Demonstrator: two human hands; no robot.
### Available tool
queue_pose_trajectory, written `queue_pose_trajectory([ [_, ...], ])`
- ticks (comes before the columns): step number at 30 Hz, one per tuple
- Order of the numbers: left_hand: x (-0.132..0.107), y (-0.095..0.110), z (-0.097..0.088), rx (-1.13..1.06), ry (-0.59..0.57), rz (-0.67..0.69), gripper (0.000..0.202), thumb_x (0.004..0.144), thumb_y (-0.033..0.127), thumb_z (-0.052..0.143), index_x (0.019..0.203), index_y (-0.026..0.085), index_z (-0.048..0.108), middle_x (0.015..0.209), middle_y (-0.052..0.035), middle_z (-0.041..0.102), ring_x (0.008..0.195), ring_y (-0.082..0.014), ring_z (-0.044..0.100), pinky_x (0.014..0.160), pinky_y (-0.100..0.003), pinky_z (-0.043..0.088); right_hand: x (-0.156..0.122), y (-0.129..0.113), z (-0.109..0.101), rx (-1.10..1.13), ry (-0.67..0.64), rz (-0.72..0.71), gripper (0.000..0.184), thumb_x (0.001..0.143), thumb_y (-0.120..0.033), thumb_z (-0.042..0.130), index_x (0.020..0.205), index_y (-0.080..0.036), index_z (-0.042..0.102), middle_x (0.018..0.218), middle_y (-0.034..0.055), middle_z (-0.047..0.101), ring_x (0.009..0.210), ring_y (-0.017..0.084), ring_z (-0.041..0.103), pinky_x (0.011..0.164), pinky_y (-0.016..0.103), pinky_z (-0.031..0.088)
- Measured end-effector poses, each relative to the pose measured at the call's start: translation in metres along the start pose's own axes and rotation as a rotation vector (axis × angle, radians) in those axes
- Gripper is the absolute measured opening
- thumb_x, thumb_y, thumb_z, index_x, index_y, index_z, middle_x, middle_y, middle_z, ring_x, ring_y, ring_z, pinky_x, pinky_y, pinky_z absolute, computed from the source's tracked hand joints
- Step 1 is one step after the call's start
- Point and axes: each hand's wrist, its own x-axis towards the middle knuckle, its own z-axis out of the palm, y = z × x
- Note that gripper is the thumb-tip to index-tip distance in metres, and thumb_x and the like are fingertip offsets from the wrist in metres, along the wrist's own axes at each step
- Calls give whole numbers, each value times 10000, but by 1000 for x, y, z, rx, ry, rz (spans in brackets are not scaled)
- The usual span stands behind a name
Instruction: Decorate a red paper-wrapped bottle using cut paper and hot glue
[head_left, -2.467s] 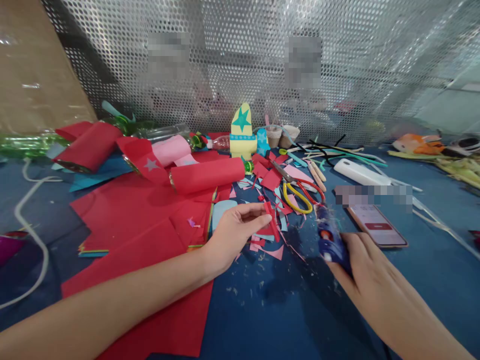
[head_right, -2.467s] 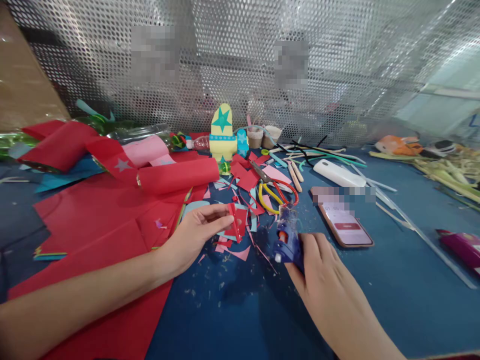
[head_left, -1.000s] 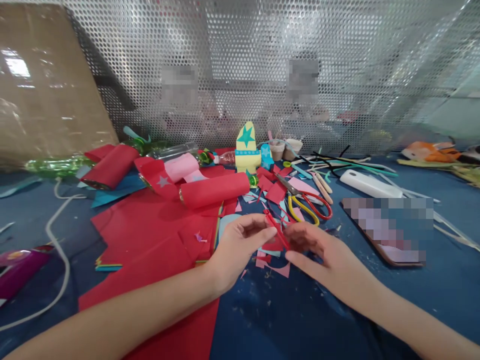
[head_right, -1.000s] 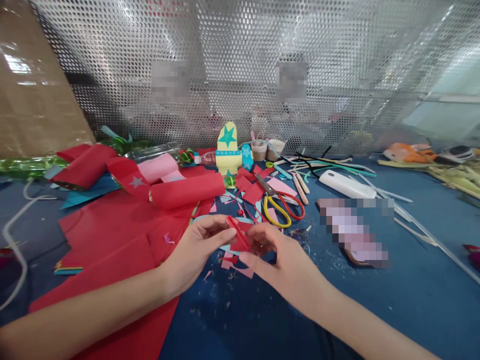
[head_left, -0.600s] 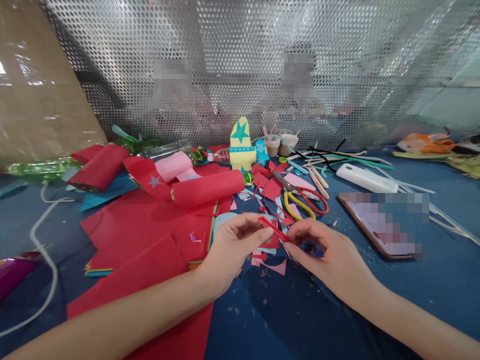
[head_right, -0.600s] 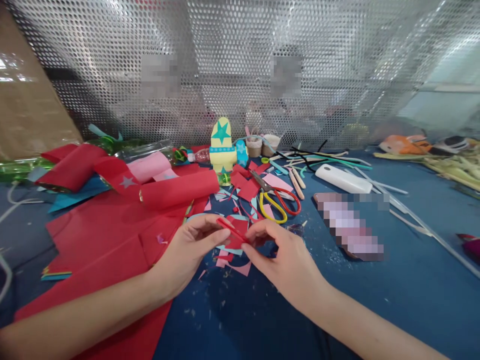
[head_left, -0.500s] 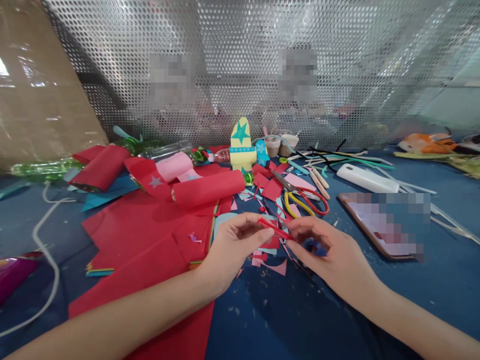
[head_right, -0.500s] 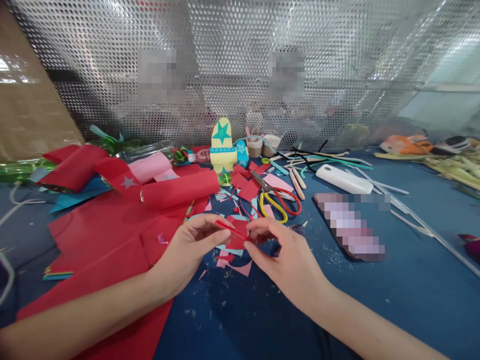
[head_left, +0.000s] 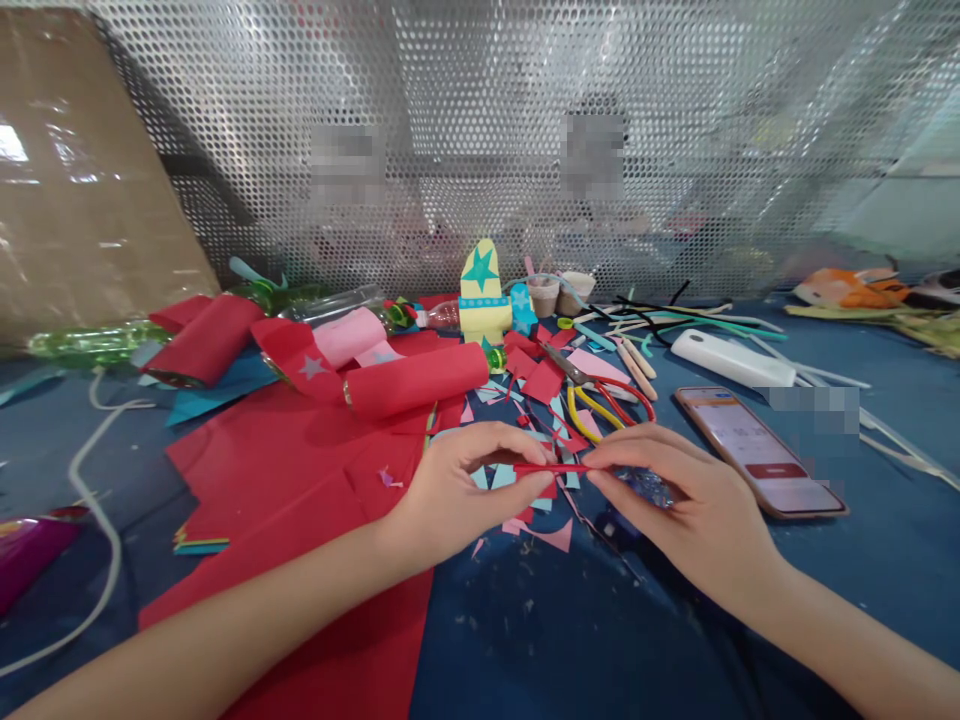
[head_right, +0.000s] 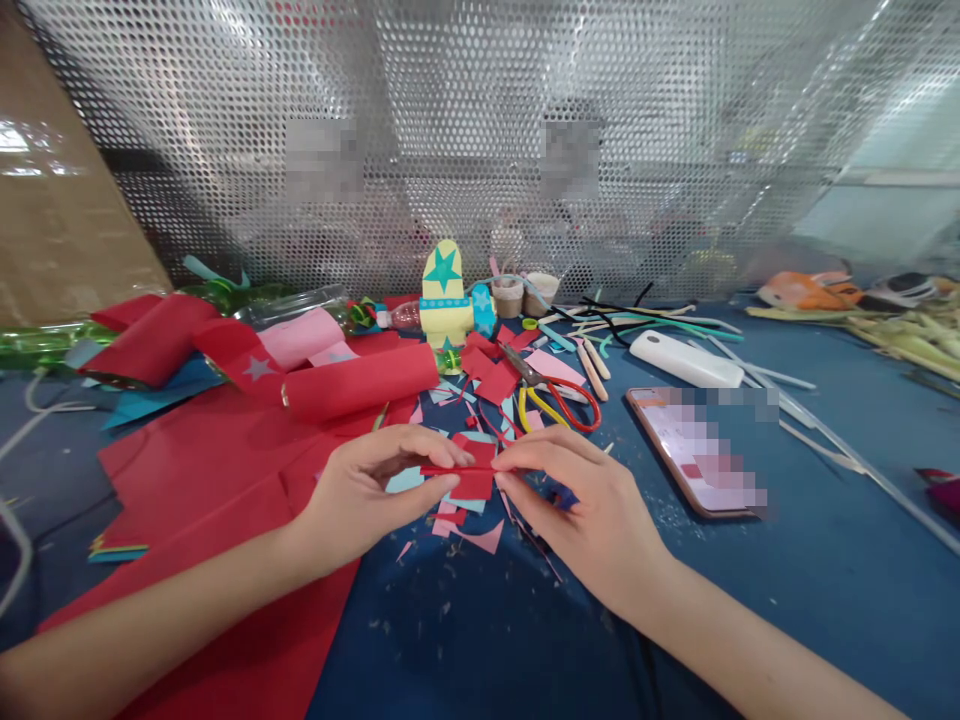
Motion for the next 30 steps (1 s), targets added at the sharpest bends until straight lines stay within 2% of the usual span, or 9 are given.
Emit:
queue_pose_trajectory([
  [3, 2, 5, -5, 191, -47, 140, 85, 732, 146, 695, 801, 193, 710, 825, -47, 743, 758, -154, 685, 742, -255, 559, 0, 0, -2, -3, -9, -22, 133, 862, -141, 591, 905, -259, 636, 897, 21, 692, 819, 153, 671, 740, 274, 551],
  [6, 3, 7, -7, 295, -90, 219, 94, 758, 161, 693, 833, 212, 718, 823, -38, 748, 749, -154, 684, 754, -267, 556, -1, 0, -2, -2, -14, -31, 145, 860, -131, 587, 909, -261, 629, 896, 16, 686, 824, 148, 667, 739, 266, 552],
  [15, 2, 6, -6, 353, -157, 358, 112, 814, 125, 638, 865, 200, 704, 803, -52, 737, 752, -148, 687, 700, -234, 560, -2, -3, -1, 31, -43, -67, 156, 842, -136, 622, 951, -247, 619, 896, 18, 688, 830, 144, 672, 786, 277, 559],
  [23, -3, 8, -9, 395, -229, 451, 168, 830, 101, 608, 932, 200, 698, 884, -74, 734, 818, -161, 692, 747, -249, 571, -2, -9, -2, 15, 25, -204, 187, 818, -63, 615, 914, -221, 644, 835, 37, 676, 755, 140, 660, 705, 264, 563],
  [30, -5, 11, -10, 434, -228, 507, 214, 835, 89, 598, 975, 219, 695, 914, -62, 735, 836, -158, 697, 772, -242, 574, -4, -12, -5, -24, 24, -263, 243, 825, -59, 605, 980, -242, 641, 850, 34, 676, 752, 147, 659, 707, 287, 559],
])
